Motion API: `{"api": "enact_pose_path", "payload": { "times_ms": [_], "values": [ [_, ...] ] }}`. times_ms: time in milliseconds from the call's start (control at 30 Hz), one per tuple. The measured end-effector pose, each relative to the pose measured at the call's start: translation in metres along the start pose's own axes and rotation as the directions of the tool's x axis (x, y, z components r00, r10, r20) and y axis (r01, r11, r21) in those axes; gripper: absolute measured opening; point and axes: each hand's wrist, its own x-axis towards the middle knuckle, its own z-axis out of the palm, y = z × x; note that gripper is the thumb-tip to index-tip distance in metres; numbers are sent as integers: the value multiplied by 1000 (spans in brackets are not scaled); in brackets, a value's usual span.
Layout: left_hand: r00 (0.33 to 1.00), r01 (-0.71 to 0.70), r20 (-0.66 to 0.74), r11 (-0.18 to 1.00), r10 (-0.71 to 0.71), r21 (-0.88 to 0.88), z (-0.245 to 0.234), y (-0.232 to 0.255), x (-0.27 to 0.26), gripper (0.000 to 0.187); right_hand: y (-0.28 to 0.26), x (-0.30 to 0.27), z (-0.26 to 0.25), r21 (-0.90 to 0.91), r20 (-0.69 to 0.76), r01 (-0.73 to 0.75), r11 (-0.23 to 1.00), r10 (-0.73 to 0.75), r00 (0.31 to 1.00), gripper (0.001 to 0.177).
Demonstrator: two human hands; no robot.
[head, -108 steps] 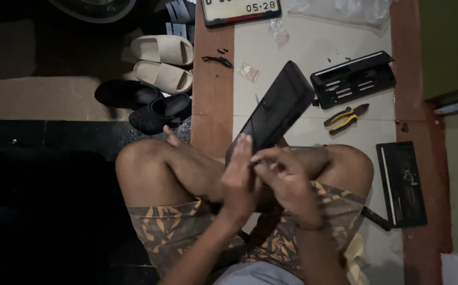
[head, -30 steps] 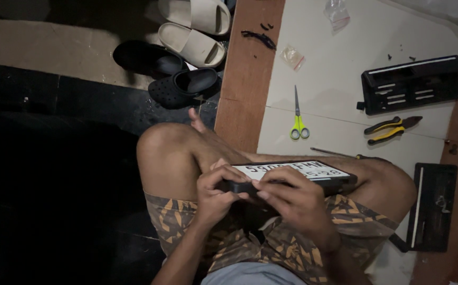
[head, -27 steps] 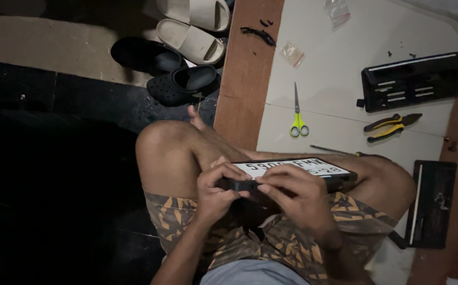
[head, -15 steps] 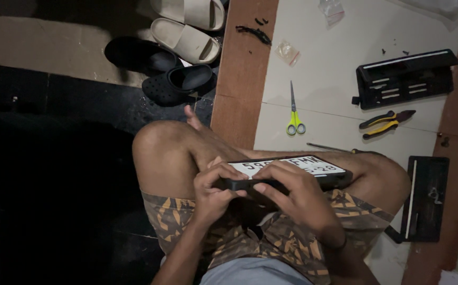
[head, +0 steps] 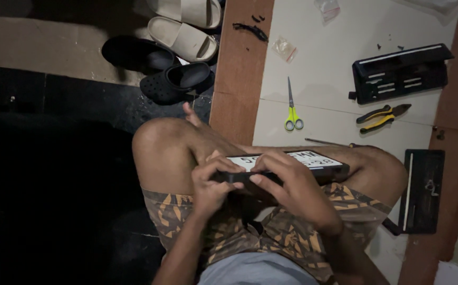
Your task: Assembling a license plate into a plastic frame/holder using screws and a screwdriver.
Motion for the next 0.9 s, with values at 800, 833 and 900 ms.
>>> {"api": "enact_pose_path", "payload": {
  "times_ms": [800, 833, 900],
  "values": [
    [996, -89, -3, 996, 89, -5, 4, 5, 7, 20, 0, -13, 4, -236, -218, 325, 916, -376, 901, 19],
    [996, -88, -4, 996, 88, -5, 4, 6, 7, 20, 0, -13, 5, -236, -217, 325, 916, -375, 901, 19],
    [997, -82, 2, 997, 82, -14, 3, 7, 6, 20, 0, -13, 7, -268, -229, 344, 900, -406, 884, 19]
  ]
}}
